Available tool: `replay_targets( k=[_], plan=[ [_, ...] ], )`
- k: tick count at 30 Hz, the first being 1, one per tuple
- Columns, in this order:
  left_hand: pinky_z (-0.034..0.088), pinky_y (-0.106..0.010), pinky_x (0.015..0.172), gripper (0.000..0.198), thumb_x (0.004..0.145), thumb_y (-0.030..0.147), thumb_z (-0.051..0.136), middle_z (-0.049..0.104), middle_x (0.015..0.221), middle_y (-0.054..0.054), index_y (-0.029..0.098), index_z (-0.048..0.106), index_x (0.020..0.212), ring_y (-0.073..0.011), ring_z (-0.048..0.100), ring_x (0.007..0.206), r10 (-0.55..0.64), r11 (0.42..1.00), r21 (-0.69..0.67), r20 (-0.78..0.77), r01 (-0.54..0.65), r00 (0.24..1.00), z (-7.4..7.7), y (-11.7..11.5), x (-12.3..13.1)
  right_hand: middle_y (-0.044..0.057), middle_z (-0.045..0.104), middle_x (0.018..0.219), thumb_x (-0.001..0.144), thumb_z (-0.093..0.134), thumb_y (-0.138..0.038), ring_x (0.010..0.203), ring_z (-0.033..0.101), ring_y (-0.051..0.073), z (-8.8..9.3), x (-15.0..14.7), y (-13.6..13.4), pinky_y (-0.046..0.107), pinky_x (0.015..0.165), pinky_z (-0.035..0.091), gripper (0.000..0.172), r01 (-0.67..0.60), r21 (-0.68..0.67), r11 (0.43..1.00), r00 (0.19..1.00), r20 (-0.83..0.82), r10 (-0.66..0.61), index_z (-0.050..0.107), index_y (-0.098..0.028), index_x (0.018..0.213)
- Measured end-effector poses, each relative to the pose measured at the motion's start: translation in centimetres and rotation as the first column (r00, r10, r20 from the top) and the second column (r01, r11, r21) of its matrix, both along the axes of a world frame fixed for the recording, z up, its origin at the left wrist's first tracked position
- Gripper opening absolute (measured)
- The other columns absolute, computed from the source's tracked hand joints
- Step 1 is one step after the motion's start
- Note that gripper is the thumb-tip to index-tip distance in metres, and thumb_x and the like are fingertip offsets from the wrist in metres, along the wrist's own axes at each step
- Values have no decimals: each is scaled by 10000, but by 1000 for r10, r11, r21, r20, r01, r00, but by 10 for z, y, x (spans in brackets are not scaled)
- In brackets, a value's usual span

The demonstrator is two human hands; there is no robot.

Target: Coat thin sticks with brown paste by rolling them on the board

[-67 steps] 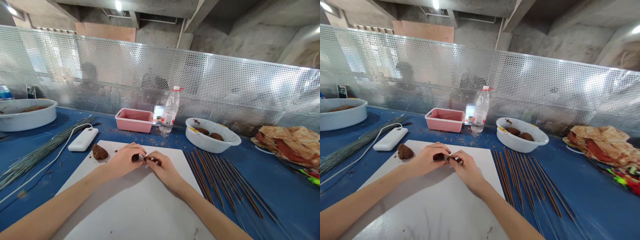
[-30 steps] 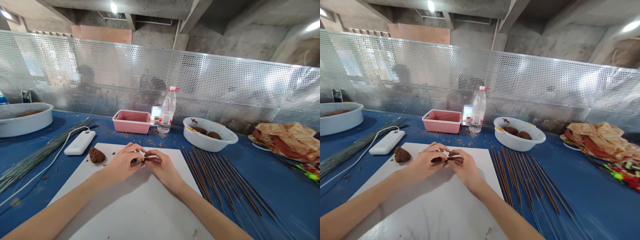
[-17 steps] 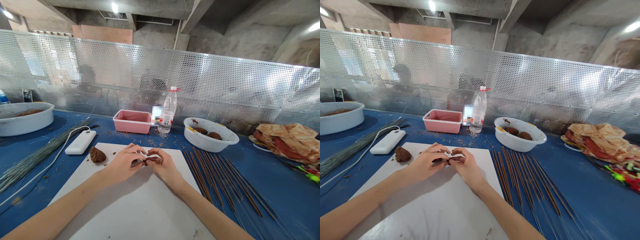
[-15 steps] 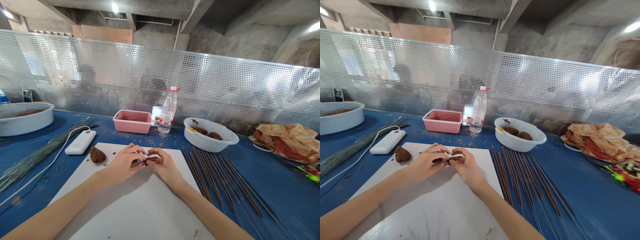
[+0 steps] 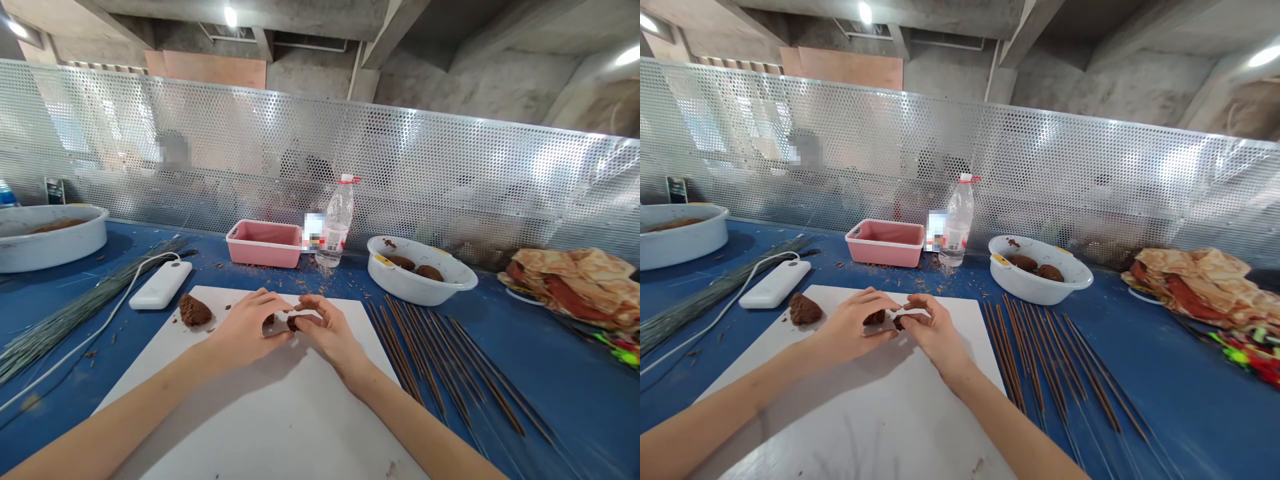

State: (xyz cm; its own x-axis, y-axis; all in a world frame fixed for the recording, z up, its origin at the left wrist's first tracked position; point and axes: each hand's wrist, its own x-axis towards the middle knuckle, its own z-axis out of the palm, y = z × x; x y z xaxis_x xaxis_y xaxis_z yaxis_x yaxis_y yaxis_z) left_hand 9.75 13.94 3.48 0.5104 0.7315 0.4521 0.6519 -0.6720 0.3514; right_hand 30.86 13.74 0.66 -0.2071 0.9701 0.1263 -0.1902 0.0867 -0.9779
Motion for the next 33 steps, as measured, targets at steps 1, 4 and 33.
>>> replay_targets(
  k=[1, 4, 33],
  plan=[
    [533, -380, 883, 242, 883, 252, 778, 795, 1055, -24, 253, 737, 1122, -240, 684, 934, 7, 1000, 3, -2, -7, 1000, -1, 0, 0, 39, 714, 1164, 747, 890, -396, 981, 756, 233, 0, 0, -1, 387, 908, 560, 453, 5, -3, 1000, 1000, -4, -5, 669, -265, 1120],
    [527, -384, 883, 213, 891, 292, 801, 805, 1062, -23, 260, 739, 1093, -250, 698, 967, 7, 1000, 11, 3, -7, 1000, -3, -1, 0, 39, 697, 1180, 747, 899, -406, 969, 747, 220, 2, 0, -3, 376, 891, 562, 505, 12, -8, 1000, 1000, -13, -12, 661, -276, 1173],
    [542, -363, 847, 91, 982, 180, 688, 790, 1003, -23, 245, 737, 1021, -231, 678, 964, -49, 999, 8, 89, 48, 995, -6, -5, 7, 61, 752, 1090, 761, 902, -481, 990, 733, 256, -11, -5, 0, 427, 927, 548, 572, 3, -36, 999, 999, 39, -2, 648, -257, 1222]
  ],
)
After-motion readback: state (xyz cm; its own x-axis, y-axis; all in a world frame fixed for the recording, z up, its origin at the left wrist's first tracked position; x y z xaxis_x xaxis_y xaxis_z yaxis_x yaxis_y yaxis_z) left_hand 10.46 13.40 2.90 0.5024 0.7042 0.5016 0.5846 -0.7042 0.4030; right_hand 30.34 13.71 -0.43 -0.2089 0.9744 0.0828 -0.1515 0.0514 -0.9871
